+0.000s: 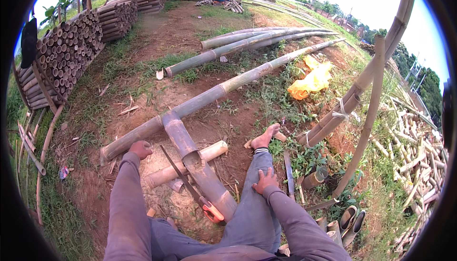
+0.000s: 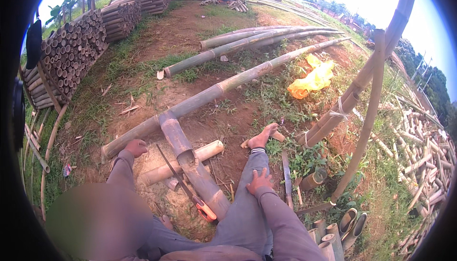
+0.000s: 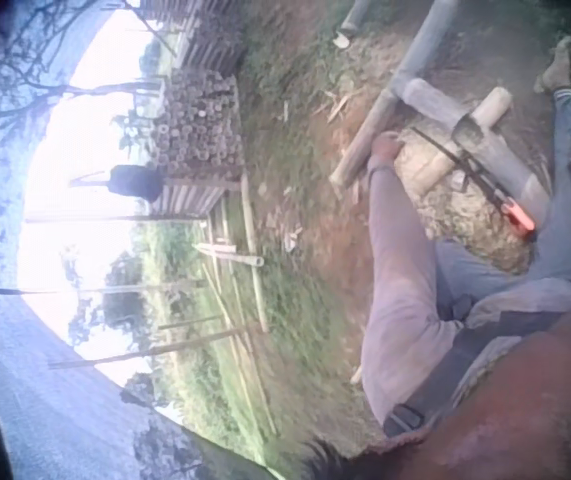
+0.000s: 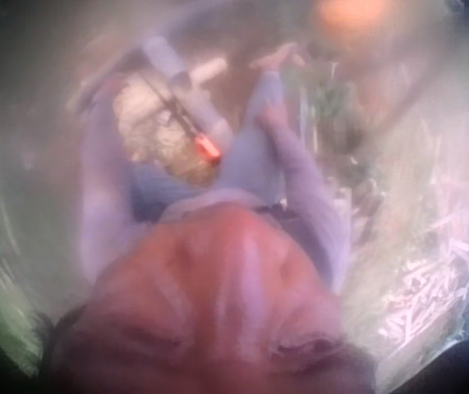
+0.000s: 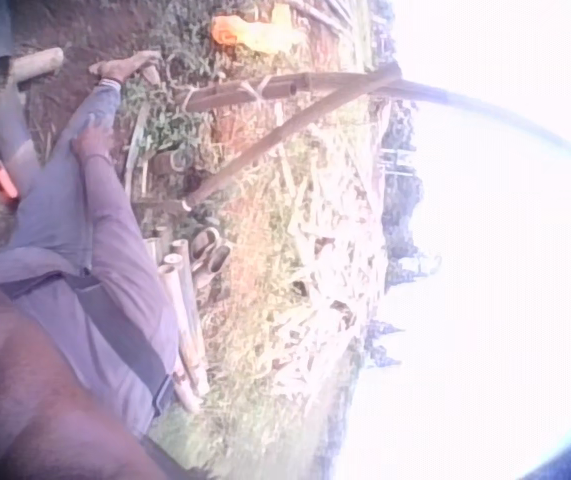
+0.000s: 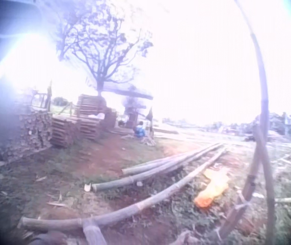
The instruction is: The person sits on the ground and uses a hand saw to cut long bamboo poles into shorter sections. They position the bamboo on a makeshift support, saw through it, and then move the cut pieces aside.
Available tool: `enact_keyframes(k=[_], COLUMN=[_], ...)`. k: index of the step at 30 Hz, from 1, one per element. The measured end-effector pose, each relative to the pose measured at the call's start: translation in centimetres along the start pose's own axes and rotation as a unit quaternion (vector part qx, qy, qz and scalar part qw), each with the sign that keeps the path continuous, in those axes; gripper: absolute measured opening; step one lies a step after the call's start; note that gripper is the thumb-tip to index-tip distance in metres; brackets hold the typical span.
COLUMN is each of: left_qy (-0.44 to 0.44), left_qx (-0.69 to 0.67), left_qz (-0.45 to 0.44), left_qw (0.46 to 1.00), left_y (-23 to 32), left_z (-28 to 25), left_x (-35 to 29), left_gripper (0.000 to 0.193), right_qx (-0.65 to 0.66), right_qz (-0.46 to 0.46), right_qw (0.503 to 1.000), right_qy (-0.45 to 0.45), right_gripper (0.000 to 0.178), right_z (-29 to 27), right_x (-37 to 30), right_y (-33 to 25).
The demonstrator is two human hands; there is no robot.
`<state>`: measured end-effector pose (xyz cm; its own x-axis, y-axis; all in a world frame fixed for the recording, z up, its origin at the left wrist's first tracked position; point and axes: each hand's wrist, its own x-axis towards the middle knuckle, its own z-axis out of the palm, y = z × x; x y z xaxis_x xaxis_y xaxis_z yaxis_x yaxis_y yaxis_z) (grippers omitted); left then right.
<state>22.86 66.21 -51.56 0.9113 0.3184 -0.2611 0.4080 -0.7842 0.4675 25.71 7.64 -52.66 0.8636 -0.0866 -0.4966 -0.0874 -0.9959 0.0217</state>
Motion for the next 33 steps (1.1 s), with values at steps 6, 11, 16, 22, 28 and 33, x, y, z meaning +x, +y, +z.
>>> enact_keyframes(k=[6, 11, 16, 22, 28, 33], left_qy=[0.005, -0.010, 0.014, 0.009, 0.018, 0.030], left_qx=[-0.086, -0.107, -0.081, -0.113, -0.084, -0.066], left_qz=[-0.015, -0.026, 0.004, -0.014, 0.009, 0.018], left_qw=[0.996, 0.994, 0.997, 0.993, 0.996, 0.997], left_y=[-0.4, 0.7, -0.7, -0.6, -0.6, -0.9], left_z=[-0.2, -1.1, -2.4, -2.6, -2.6, -2.9], left_x=[0.6, -0.2, -1.3, -1.8, -2.2, -2.1], left_gripper=[0.053, 0.053, 0.052, 0.050, 0.051, 0.052], right_qx=[0.003, 0.008, 0.020, 0.020, 0.031, 0.051], right_qz=[-0.016, -0.019, -0.034, -0.025, -0.028, -0.046], right_qw=[1.000, 1.000, 0.999, 0.999, 0.998, 0.997], right_qy=[0.005, 0.010, 0.032, 0.040, 0.036, 0.040], right_gripper=[0.086, 0.083, 0.078, 0.076, 0.075, 0.072], right_z=[0.1, 0.6, 0.7, 0.8, 0.3, 0.6], right_x=[0.0, 0.0, -0.3, -0.7, -0.7, -0.8], right_y=[-0.1, 0.7, 0.6, 0.9, 0.6, 0.9])
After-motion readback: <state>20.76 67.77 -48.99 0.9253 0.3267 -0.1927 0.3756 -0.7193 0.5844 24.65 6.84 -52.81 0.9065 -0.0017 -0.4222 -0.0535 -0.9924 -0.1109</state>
